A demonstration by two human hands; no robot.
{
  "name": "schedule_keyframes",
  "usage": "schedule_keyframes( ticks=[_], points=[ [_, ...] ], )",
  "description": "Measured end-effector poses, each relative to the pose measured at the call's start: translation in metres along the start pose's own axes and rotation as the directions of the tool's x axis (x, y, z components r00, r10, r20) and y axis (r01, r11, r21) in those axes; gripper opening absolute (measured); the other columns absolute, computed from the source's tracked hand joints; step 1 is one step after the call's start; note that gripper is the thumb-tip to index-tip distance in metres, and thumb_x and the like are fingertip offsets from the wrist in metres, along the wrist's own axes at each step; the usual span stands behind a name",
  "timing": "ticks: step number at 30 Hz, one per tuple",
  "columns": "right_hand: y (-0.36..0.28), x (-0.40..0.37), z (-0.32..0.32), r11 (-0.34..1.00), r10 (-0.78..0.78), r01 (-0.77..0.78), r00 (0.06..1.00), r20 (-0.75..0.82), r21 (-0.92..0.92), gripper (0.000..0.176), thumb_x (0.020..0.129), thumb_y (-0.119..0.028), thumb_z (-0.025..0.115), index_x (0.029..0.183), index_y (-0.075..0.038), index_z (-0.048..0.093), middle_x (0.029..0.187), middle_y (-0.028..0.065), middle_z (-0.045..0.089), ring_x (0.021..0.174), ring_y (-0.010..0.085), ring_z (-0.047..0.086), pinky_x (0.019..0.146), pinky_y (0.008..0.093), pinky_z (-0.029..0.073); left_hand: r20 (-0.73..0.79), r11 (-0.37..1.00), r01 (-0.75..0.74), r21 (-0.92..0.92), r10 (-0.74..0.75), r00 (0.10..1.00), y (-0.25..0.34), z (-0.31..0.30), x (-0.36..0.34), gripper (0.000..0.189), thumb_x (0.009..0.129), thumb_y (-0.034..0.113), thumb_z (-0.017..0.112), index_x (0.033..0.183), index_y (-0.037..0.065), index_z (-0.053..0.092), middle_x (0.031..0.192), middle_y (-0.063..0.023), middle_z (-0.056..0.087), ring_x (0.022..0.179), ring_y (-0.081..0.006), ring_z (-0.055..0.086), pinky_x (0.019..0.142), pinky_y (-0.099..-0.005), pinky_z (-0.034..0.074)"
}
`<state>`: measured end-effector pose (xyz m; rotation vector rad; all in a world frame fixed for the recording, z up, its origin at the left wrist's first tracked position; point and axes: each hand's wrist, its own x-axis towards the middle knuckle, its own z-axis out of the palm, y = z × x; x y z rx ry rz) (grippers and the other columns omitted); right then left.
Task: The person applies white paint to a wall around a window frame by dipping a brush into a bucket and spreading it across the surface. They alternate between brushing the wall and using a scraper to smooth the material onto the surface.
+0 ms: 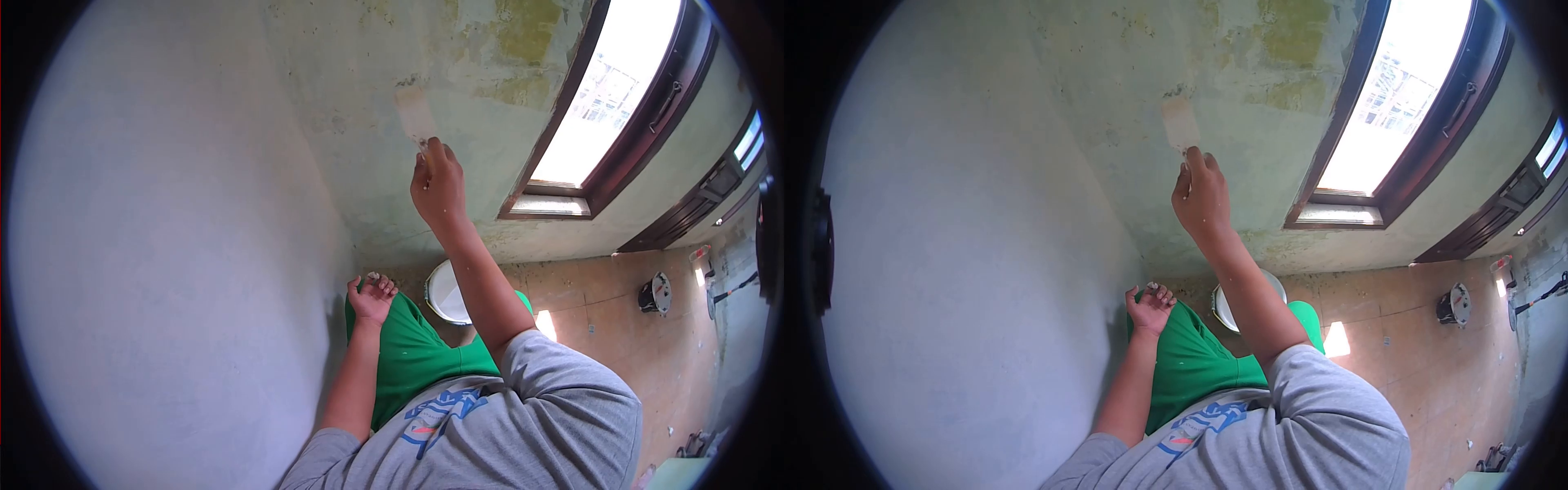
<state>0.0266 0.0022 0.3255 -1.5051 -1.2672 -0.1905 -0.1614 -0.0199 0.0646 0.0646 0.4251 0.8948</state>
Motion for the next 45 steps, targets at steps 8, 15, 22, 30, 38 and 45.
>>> schedule_keyframes(
  ticks=[8,15,22,30,38,45],
  points=[
    [0.039,-0.030,-0.004,0.977,0.173,-0.134,0.952,0.254,-0.164,0.030,0.085,0.004,0.055,0.113,0.000,0.046,0.090,0.0276,0.058,0.085,0.0502,0.060,0.071,0.0575,0.047,-0.001,1.000,-0.017,0.007,0.017,1.000,-0.001,-0.001,0.001,0.041,0.081,0.051,0.058,0.081,0.009,0.055,0.072,-0.0060,0.045,0.069,-0.0214,0.044,0.069,-0.0358,0.035],
    [0.041,-0.046,-0.036,0.992,0.126,-0.126,0.977,0.174,-0.009,0.039,0.086,0.003,0.054,0.122,0.004,0.038,0.093,0.0318,0.059,0.088,0.0542,0.058,0.073,0.0593,0.044,-0.026,0.999,-0.010,0.032,0.011,1.000,-0.003,0.002,0.001,0.042,0.081,0.051,0.058,0.080,0.009,0.054,0.072,-0.0060,0.045,0.069,-0.0214,0.044,0.069,-0.0356,0.035],
    [0.067,-0.065,-0.069,0.974,0.225,-0.228,0.957,0.182,-0.006,0.044,0.089,-0.001,0.058,0.123,0.009,0.032,0.090,0.0321,0.060,0.085,0.0546,0.058,0.071,0.0573,0.044,-0.019,1.000,-0.005,0.021,0.005,1.000,-0.004,0.002,0.001,0.039,0.083,0.049,0.057,0.080,0.010,0.056,0.071,-0.0062,0.047,0.069,-0.0219,0.045,0.069,-0.0365,0.037],
    [0.091,-0.089,-0.105,0.964,0.234,-0.251,0.957,0.170,0.087,0.039,0.088,-0.005,0.064,0.116,0.004,0.038,0.089,0.0251,0.062,0.080,0.0450,0.064,0.068,0.0489,0.049,-0.014,0.998,-0.017,0.054,0.018,1.000,-0.007,0.002,0.002,0.042,0.081,0.051,0.059,0.079,0.009,0.055,0.072,-0.0068,0.046,0.070,-0.0212,0.043,0.069,-0.0354,0.034],
    [0.117,-0.103,-0.131,0.922,0.326,-0.354,0.928,0.180,0.157,0.036,0.088,-0.004,0.064,0.114,0.000,0.040,0.087,0.0222,0.063,0.078,0.0420,0.065,0.068,0.0463,0.050,-0.019,0.998,-0.017,0.068,0.019,1.000,-0.011,0.002,0.004,0.038,0.083,0.049,0.058,0.080,0.011,0.055,0.072,-0.0063,0.047,0.069,-0.0213,0.044,0.069,-0.0359,0.035],
    [0.125,-0.107,-0.151,0.888,0.385,-0.408,0.912,0.144,0.213,0.032,0.089,-0.007,0.066,0.111,-0.003,0.042,0.082,0.0148,0.062,0.068,0.0236,0.063,0.062,0.0372,0.050,-0.034,0.993,-0.040,0.112,0.044,0.998,-0.016,0.004,0.007,0.042,0.081,0.052,0.060,0.080,0.010,0.053,0.073,-0.0058,0.045,0.070,-0.0209,0.042,0.069,-0.0352,0.033]
  ],
)
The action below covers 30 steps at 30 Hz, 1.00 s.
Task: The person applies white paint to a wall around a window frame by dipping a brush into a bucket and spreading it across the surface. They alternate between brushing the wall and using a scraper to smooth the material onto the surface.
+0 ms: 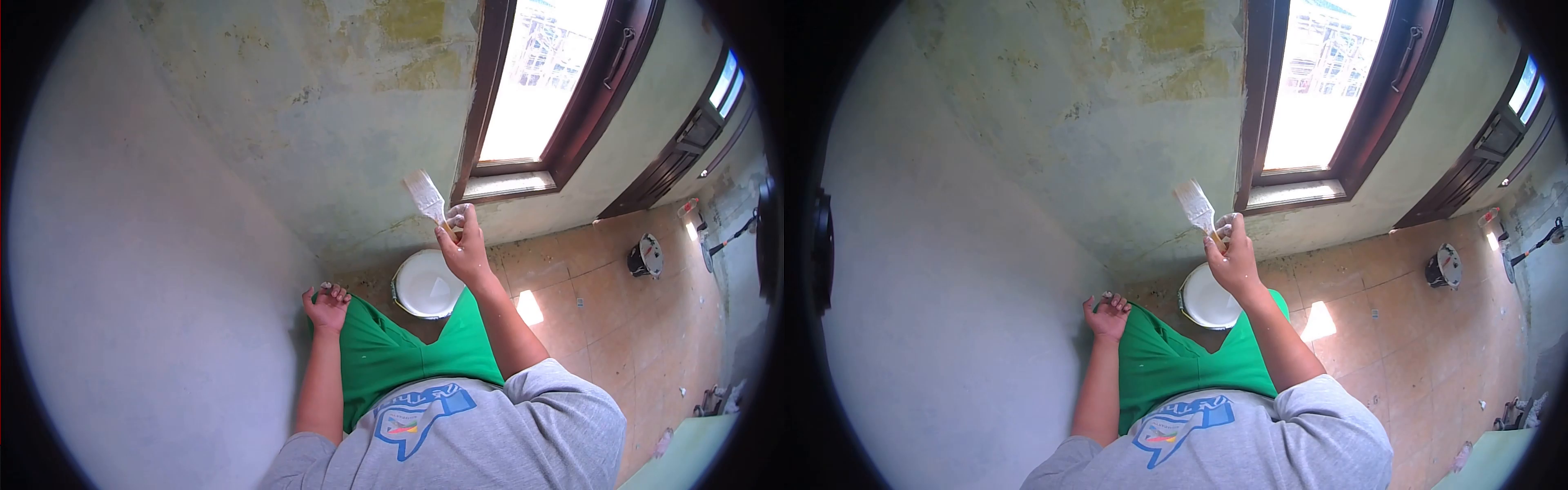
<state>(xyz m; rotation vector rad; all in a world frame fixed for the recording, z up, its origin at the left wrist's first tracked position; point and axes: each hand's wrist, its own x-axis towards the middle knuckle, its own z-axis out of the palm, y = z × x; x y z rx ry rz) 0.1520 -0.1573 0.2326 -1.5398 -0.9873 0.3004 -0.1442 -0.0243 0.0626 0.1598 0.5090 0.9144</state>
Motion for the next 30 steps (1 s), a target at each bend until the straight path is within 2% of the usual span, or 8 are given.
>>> schedule_keyframes(
  ticks=[13,22,25,27,30],
  points=[
    [0.013,-0.004,-0.007,0.999,0.004,-0.003,0.999,-0.035,0.039,0.031,0.090,-0.008,0.066,0.111,-0.004,0.044,0.082,0.0114,0.060,0.069,0.0179,0.060,0.062,0.0336,0.048,-0.011,1.000,-0.009,-0.003,0.009,1.000,0.000,-0.001,0.000,0.042,0.082,0.052,0.059,0.080,0.010,0.053,0.072,-0.0056,0.045,0.069,-0.0209,0.042,0.068,-0.0351,0.033],
    [0.009,-0.006,-0.007,0.999,0.002,0.000,0.999,-0.036,0.038,0.034,0.089,-0.007,0.067,0.112,-0.003,0.043,0.082,0.0107,0.059,0.068,0.0162,0.059,0.062,0.0316,0.049,0.040,1.000,0.009,-0.025,-0.008,0.999,0.002,-0.002,0.000,0.038,0.082,0.050,0.058,0.082,0.012,0.054,0.073,-0.0058,0.047,0.071,-0.0209,0.044,0.070,-0.0357,0.035],
    [-0.001,-0.005,-0.007,0.999,-0.042,0.043,0.998,-0.054,0.027,0.035,0.085,-0.006,0.070,0.110,-0.003,0.045,0.080,0.0122,0.063,0.066,0.0181,0.064,0.060,0.0324,0.050,0.018,1.000,-0.003,-0.020,0.004,1.000,0.002,0.000,-0.002,0.038,0.082,0.050,0.058,0.081,0.011,0.054,0.073,-0.0059,0.047,0.070,-0.0210,0.044,0.070,-0.0357,0.035],
    [-0.013,-0.001,-0.005,0.994,-0.036,0.034,0.999,-0.012,-0.107,0.031,0.082,-0.006,0.073,0.104,-0.001,0.052,0.075,0.0153,0.067,0.065,0.0213,0.069,0.059,0.0342,0.052,0.034,1.000,0.000,-0.017,0.001,0.999,0.002,0.000,-0.002,0.041,0.082,0.051,0.058,0.081,0.010,0.054,0.073,-0.0056,0.046,0.071,-0.0208,0.043,0.069,-0.0352,0.033],
    [-0.037,0.015,0.026,0.986,-0.083,0.086,0.996,0.029,-0.146,0.025,0.080,-0.007,0.073,0.099,0.000,0.059,0.072,0.0177,0.069,0.064,0.0261,0.071,0.058,0.0352,0.052,0.039,1.000,0.008,-0.023,-0.007,0.999,0.004,-0.002,-0.001,0.041,0.082,0.051,0.058,0.081,0.010,0.056,0.072,-0.0051,0.046,0.071,-0.0210,0.044,0.069,-0.0353,0.035]
  ],
)
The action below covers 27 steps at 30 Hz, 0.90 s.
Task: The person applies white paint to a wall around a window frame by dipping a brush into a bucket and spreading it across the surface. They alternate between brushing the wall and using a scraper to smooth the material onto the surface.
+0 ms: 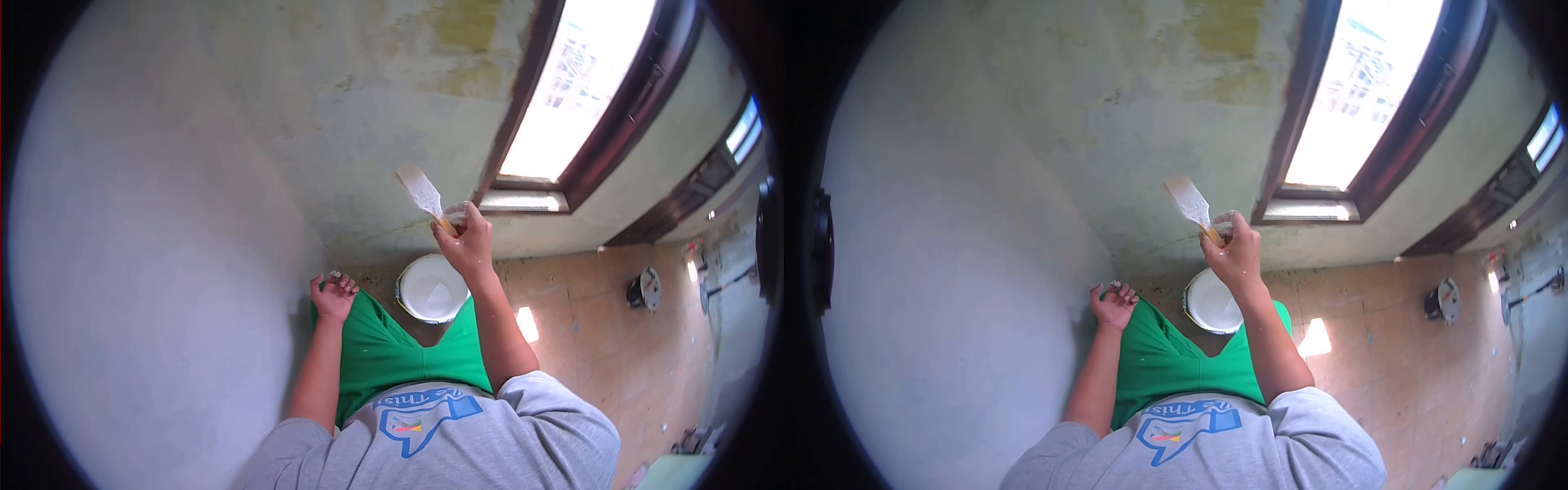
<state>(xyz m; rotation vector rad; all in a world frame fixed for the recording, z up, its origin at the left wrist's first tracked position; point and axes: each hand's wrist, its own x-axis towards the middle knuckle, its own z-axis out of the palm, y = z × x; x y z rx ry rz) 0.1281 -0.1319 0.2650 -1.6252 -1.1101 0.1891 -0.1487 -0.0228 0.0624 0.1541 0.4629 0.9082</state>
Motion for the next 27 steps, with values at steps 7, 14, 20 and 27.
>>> schedule_keyframes(
  ticks=[7,14,20,27],
  points=[
    [-0.058,0.056,0.085,0.882,-0.401,0.413,0.911,0.100,-0.228,0.023,0.084,-0.011,0.069,0.103,-0.003,0.059,0.082,0.0164,0.066,0.074,0.0367,0.066,0.065,0.0474,0.051,-0.044,1.000,-0.006,-0.012,0.005,0.999,0.006,0.000,-0.003,0.037,0.082,0.048,0.057,0.077,0.011,0.058,0.069,-0.0048,0.046,0.067,-0.0215,0.045,0.067,-0.0360,0.038],
    [-0.083,0.144,0.119,0.634,-0.653,0.705,0.708,0.269,-0.318,0.022,0.088,-0.011,0.067,0.109,-0.008,0.061,0.090,0.0131,0.065,0.087,0.0357,0.064,0.071,0.0468,0.051,-0.017,0.997,-0.015,-0.075,0.014,1.000,0.014,-0.013,-0.006,0.036,0.082,0.047,0.058,0.077,0.011,0.059,0.068,-0.0049,0.047,0.066,-0.0215,0.046,0.068,-0.0356,0.039],
    [-0.085,0.175,0.149,0.558,-0.718,0.780,0.625,0.306,-0.284,0.021,0.090,-0.021,0.068,0.108,-0.010,0.064,0.096,0.0112,0.064,0.089,0.0306,0.066,0.074,0.0446,0.054,-0.014,0.995,-0.019,-0.096,0.018,1.000,0.017,-0.011,-0.008,0.036,0.082,0.047,0.058,0.076,0.012,0.059,0.069,-0.0047,0.047,0.067,-0.0214,0.046,0.068,-0.0354,0.038],
    [-0.077,0.171,0.160,0.594,-0.667,0.711,0.697,0.263,-0.376,0.016,0.093,-0.022,0.065,0.104,-0.010,0.068,0.093,0.0096,0.067,0.084,0.0304,0.068,0.068,0.0437,0.055,0.004,0.995,0.004,-0.103,-0.004,1.000,0.015,-0.013,-0.005,0.036,0.083,0.047,0.057,0.076,0.011,0.059,0.069,-0.0047,0.047,0.068,-0.0214,0.045,0.068,-0.0353,0.038]
  ],
)
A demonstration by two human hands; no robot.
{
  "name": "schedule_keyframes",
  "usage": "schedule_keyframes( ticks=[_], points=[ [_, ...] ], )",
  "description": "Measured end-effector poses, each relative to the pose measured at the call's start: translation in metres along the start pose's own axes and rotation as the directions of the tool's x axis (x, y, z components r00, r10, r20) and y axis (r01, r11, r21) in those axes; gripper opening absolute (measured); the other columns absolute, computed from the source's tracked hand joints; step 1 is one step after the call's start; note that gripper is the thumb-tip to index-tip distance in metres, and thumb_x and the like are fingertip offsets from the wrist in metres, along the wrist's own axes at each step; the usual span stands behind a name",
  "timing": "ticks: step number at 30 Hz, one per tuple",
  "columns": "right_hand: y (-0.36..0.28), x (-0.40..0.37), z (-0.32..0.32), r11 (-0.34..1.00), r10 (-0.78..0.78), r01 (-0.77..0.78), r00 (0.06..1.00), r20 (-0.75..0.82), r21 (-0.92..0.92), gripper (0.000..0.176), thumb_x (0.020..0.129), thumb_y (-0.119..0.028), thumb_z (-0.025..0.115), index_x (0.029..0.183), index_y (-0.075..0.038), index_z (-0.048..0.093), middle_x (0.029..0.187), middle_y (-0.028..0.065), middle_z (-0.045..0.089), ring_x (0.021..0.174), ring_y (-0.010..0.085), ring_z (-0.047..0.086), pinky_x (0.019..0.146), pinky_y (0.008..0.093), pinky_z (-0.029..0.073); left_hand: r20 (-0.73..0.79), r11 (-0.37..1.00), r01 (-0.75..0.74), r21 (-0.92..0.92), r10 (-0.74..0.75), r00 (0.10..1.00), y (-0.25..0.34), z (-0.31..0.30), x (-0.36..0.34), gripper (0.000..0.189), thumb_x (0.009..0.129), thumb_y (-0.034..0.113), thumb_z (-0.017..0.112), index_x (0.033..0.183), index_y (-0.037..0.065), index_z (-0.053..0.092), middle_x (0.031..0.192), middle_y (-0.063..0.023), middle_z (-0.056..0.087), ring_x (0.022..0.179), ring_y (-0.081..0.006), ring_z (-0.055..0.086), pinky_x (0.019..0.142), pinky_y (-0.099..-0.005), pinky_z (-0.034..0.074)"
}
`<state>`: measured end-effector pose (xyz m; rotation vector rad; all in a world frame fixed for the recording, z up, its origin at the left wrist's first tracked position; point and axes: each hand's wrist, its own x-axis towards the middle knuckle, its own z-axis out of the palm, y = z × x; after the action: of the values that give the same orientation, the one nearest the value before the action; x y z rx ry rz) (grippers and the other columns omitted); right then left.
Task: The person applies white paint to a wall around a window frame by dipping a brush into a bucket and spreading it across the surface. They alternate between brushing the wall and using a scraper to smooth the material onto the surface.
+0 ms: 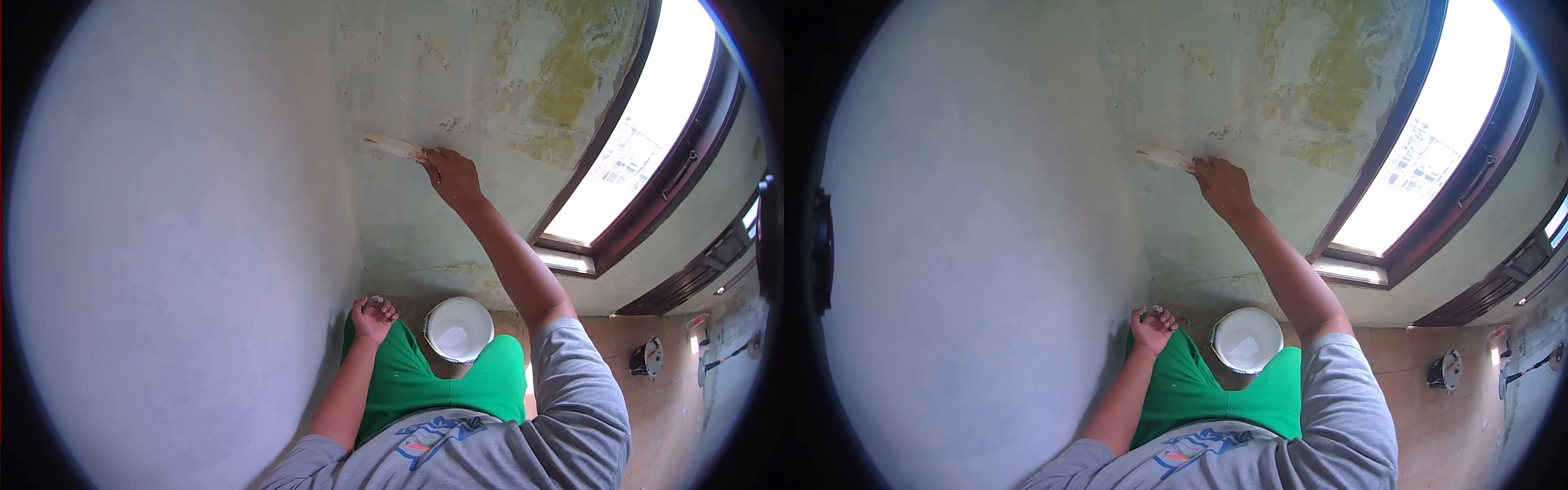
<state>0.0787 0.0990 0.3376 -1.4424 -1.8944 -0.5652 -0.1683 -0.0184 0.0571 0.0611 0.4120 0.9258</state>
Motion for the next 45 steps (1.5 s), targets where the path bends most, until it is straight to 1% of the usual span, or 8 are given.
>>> schedule_keyframes(
  ticks=[14,20,22,26,28,39,42,45],
  points=[
    [-0.028,-0.049,0.022,0.985,0.114,-0.130,0.984,0.137,0.112,0.016,0.100,-0.017,0.053,0.099,-0.001,0.056,0.092,0.0219,0.065,0.079,0.0432,0.063,0.069,0.0483,0.052,0.005,1.000,-0.012,0.012,0.012,1.000,-0.001,0.001,0.000,0.035,0.082,0.046,0.058,0.078,0.011,0.060,0.069,-0.0040,0.046,0.068,-0.0211,0.045,0.068,-0.0349,0.037],
    [-0.072,-0.079,0.058,0.593,0.358,-0.463,0.885,0.299,0.659,0.005,0.102,-0.005,0.046,0.099,-0.001,0.045,0.082,0.0139,0.058,0.073,0.0265,0.060,0.068,0.0394,0.048,-0.008,1.000,0.002,0.012,-0.001,1.000,-0.004,0.004,0.003,0.035,0.081,0.046,0.058,0.076,0.011,0.055,0.069,-0.0047,0.045,0.067,-0.0215,0.044,0.068,-0.0355,0.036],
    [-0.086,-0.071,0.072,0.236,0.426,-0.462,0.840,0.336,0.855,0.006,0.104,-0.006,0.043,0.100,-0.002,0.041,0.078,0.0066,0.052,0.068,0.0144,0.051,0.065,0.0315,0.044,-0.007,1.000,0.008,0.025,-0.007,1.000,-0.005,0.003,0.003,0.035,0.081,0.046,0.058,0.076,0.012,0.055,0.069,-0.0048,0.044,0.067,-0.0216,0.044,0.069,-0.0354,0.036],
    [-0.095,-0.046,0.095,0.186,0.476,-0.317,0.857,0.197,0.930,0.008,0.107,-0.014,0.042,0.104,-0.008,0.040,0.076,0.0001,0.048,0.059,0.0064,0.044,0.050,0.0247,0.040,0.007,0.999,0.009,0.034,-0.010,1.000,-0.002,0.005,0.001,0.035,0.081,0.046,0.058,0.077,0.011,0.058,0.068,-0.0042,0.044,0.067,-0.0211,0.043,0.067,-0.0345,0.036],
    [-0.096,-0.043,0.108,0.010,0.601,-0.445,0.718,0.351,0.895,0.009,0.107,-0.014,0.043,0.101,-0.008,0.040,0.076,0.0010,0.049,0.059,0.0073,0.045,0.049,0.0257,0.041,-0.007,1.000,-0.006,0.031,0.006,1.000,-0.001,0.003,-0.001,0.036,0.081,0.046,0.058,0.077,0.011,0.057,0.068,-0.0044,0.044,0.067,-0.0208,0.043,0.067,-0.0344,0.035],
    [-0.117,-0.048,0.107,0.216,0.651,-0.282,0.755,0.078,0.935,0.014,0.107,-0.019,0.045,0.101,-0.008,0.039,0.073,0.0004,0.048,0.054,0.0064,0.042,0.044,0.0244,0.037,-0.010,1.000,-0.008,0.000,0.008,1.000,0.000,-0.004,0.003,0.037,0.081,0.047,0.057,0.079,0.011,0.054,0.070,-0.0054,0.043,0.068,-0.0217,0.042,0.068,-0.0354,0.035],
    [-0.097,-0.044,0.126,0.079,0.687,-0.449,0.671,0.278,0.890,0.013,0.106,-0.018,0.046,0.102,-0.008,0.040,0.072,-0.0003,0.047,0.055,0.0056,0.043,0.045,0.0244,0.037,-0.037,1.000,0.002,0.004,-0.002,0.999,-0.003,-0.008,0.006,0.037,0.081,0.048,0.058,0.079,0.011,0.054,0.070,-0.0056,0.043,0.066,-0.0217,0.041,0.067,-0.0351,0.034],
    [-0.096,-0.078,0.135,0.223,0.693,-0.493,0.687,0.219,0.841,0.011,0.105,-0.016,0.049,0.100,-0.009,0.043,0.071,-0.0007,0.049,0.055,0.0049,0.044,0.046,0.0240,0.037,-0.026,1.000,0.001,0.006,-0.001,1.000,0.000,-0.004,0.017,0.038,0.081,0.048,0.058,0.078,0.010,0.055,0.069,-0.0058,0.043,0.066,-0.0217,0.042,0.067,-0.0352,0.034]
  ],
)
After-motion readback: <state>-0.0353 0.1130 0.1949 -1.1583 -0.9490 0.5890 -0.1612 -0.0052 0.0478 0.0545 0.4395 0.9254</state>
